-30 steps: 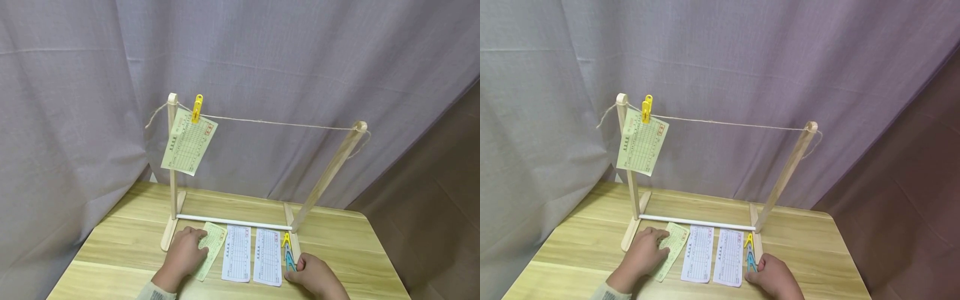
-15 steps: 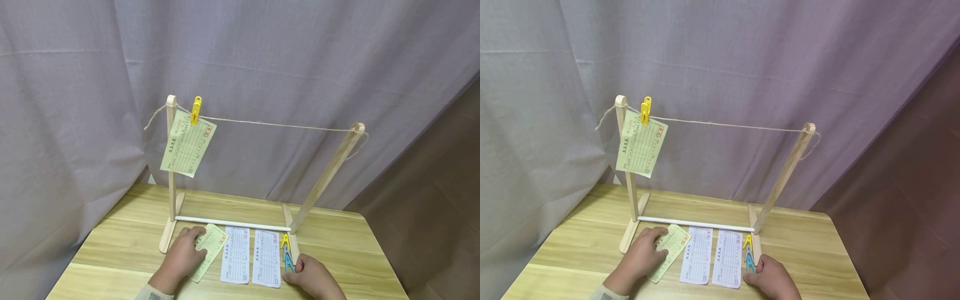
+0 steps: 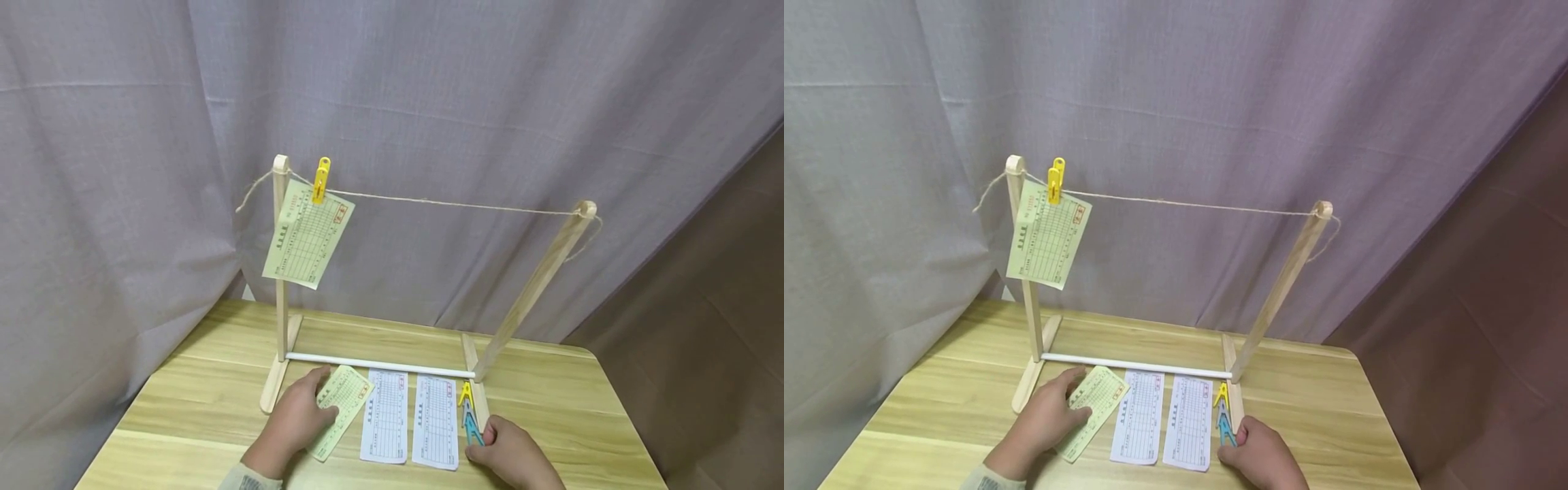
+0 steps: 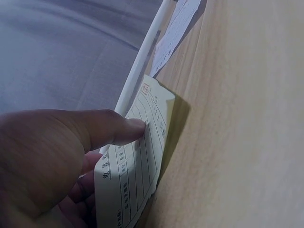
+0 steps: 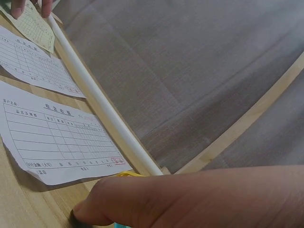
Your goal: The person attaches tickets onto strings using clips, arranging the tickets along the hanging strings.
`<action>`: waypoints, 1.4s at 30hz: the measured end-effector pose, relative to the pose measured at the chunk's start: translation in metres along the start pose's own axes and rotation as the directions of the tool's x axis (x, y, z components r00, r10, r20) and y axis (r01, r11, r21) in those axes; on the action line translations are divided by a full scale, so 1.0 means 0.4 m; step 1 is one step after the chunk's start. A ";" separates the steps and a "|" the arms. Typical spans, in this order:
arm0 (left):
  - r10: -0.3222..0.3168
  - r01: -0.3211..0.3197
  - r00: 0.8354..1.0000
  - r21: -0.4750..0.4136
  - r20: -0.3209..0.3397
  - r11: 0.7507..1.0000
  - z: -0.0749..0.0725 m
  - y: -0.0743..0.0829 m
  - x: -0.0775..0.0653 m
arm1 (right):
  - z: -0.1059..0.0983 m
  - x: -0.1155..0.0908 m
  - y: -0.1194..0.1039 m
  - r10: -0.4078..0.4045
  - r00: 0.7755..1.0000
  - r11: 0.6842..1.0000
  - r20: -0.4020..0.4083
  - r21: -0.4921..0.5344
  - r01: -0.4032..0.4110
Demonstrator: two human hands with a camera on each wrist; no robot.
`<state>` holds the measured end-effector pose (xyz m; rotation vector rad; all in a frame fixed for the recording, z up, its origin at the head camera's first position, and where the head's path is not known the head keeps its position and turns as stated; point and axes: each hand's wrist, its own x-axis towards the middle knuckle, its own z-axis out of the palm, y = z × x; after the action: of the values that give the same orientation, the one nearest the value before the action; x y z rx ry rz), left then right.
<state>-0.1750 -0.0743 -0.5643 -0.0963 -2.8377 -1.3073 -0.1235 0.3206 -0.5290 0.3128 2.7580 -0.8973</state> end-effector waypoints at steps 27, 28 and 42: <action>-0.025 0.024 0.999 0.021 0.030 0.999 -0.003 0.005 0.003 | -0.046 -0.001 0.047 -0.003 1.000 0.982 0.020 0.186 -0.001; -0.028 0.027 0.999 0.020 0.030 0.999 -0.004 0.005 0.003 | -0.046 0.000 0.047 0.001 1.000 0.980 0.005 0.197 -0.002; -0.013 0.013 1.000 0.005 0.012 1.000 -0.004 0.003 -0.001 | -0.048 -0.003 0.020 -0.025 0.991 0.838 -0.135 0.538 0.095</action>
<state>-0.1747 -0.0745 -0.5624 -0.0865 -2.8560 -1.3060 -0.1229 0.3383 -0.5178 0.3837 2.5680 -1.7335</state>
